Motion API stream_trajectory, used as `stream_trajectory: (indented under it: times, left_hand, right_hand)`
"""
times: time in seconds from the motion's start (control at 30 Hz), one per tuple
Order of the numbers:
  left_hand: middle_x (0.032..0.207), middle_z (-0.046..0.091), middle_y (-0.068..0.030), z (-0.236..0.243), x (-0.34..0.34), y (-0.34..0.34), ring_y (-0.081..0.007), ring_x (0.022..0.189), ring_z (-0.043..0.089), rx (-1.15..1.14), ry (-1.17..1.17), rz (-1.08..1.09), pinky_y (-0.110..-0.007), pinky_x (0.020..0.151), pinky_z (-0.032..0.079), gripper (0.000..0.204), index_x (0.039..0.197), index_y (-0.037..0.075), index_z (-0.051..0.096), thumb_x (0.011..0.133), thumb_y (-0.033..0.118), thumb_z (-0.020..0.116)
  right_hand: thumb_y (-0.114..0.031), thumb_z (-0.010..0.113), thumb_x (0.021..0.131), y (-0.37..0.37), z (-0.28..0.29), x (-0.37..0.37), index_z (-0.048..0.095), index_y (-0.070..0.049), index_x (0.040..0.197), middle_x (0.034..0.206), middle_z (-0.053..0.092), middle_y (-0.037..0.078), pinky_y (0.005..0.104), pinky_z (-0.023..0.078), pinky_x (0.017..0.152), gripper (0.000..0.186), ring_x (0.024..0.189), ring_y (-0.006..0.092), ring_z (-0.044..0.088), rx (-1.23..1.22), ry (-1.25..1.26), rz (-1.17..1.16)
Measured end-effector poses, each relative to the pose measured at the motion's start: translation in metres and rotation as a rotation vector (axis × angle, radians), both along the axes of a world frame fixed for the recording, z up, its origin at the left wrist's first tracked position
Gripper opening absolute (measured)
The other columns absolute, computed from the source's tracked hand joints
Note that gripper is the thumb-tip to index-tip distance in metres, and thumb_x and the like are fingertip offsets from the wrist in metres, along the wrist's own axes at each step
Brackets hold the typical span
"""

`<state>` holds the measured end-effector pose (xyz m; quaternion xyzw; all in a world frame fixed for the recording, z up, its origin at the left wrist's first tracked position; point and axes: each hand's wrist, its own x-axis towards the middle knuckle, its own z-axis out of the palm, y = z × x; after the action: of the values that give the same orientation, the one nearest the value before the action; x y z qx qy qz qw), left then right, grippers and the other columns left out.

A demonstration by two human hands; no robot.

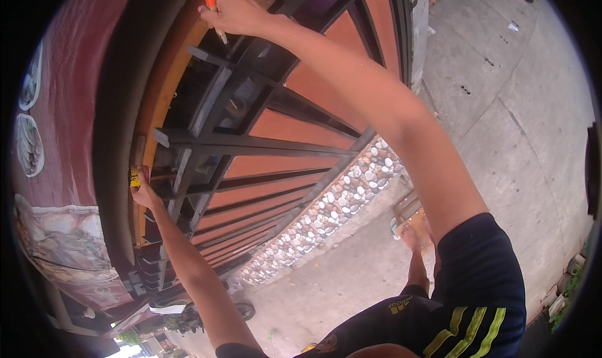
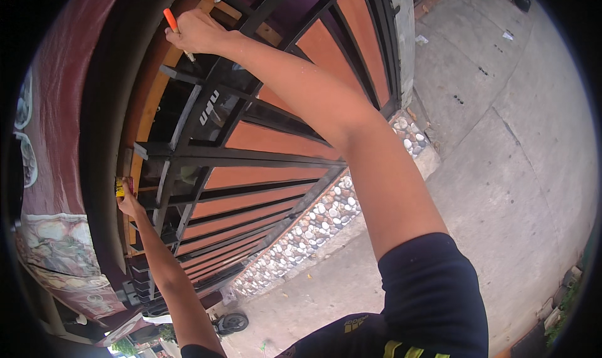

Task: The person paints the top rails of a black metal gate using a paintbrush and a can of black paint. They step up onto a small wooden stool to reach the higher sections and apply paint to the horizontal bars.

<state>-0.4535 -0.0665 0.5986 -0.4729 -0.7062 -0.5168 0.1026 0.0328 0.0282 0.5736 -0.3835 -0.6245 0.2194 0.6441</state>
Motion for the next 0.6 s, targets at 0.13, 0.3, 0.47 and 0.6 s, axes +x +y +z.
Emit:
stream_trajectory:
  times: [0.13, 0.3, 0.47, 0.6]
  left_hand:
    - [0.106, 0.067, -0.0112, -0.002, 0.017, -0.001, -0.0190, 0.092, 0.063, 0.012, -0.020, -0.046, -0.033, 0.084, 0.049, 0.061, 0.112, -0.005, 0.064, 0.073, 0.040, 0.079]
    - [0.105, 0.067, -0.0109, -0.001, 0.015, -0.001, -0.0190, 0.092, 0.063, 0.003, -0.042, -0.072, -0.032, 0.083, 0.050, 0.061, 0.111, -0.004, 0.064, 0.073, 0.041, 0.079]
    - [0.104, 0.067, -0.0105, 0.000, 0.011, -0.001, -0.0182, 0.088, 0.064, 0.015, -0.002, -0.081, -0.032, 0.079, 0.052, 0.060, 0.111, -0.003, 0.064, 0.072, 0.040, 0.080]
    - [0.103, 0.066, -0.0074, -0.002, 0.012, 0.004, -0.0155, 0.087, 0.063, -0.001, -0.059, -0.099, -0.030, 0.074, 0.051, 0.059, 0.111, 0.000, 0.064, 0.073, 0.042, 0.079]
  right_hand:
    - [-0.030, 0.054, 0.092, 0.007, -0.006, 0.006, 0.065, 0.001, 0.063, 0.056, 0.062, 0.010, 0.0321, 0.050, 0.060, 0.044, 0.055, 0.0205, 0.062, -0.028, 0.204, 0.139]
    - [-0.031, 0.053, 0.093, 0.010, -0.009, 0.014, 0.067, 0.000, 0.065, 0.058, 0.064, 0.010, 0.0327, 0.051, 0.064, 0.044, 0.059, 0.0219, 0.064, 0.009, 0.124, 0.009]
    - [-0.030, 0.053, 0.092, 0.012, -0.005, 0.005, 0.067, 0.000, 0.063, 0.052, 0.060, 0.010, 0.0345, 0.050, 0.059, 0.043, 0.050, 0.0213, 0.060, -0.009, 0.318, 0.115]
    - [-0.029, 0.054, 0.091, 0.018, 0.001, 0.015, 0.066, 0.001, 0.061, 0.054, 0.062, 0.010, 0.0341, 0.051, 0.060, 0.044, 0.054, 0.0215, 0.063, 0.106, 0.347, -0.065]
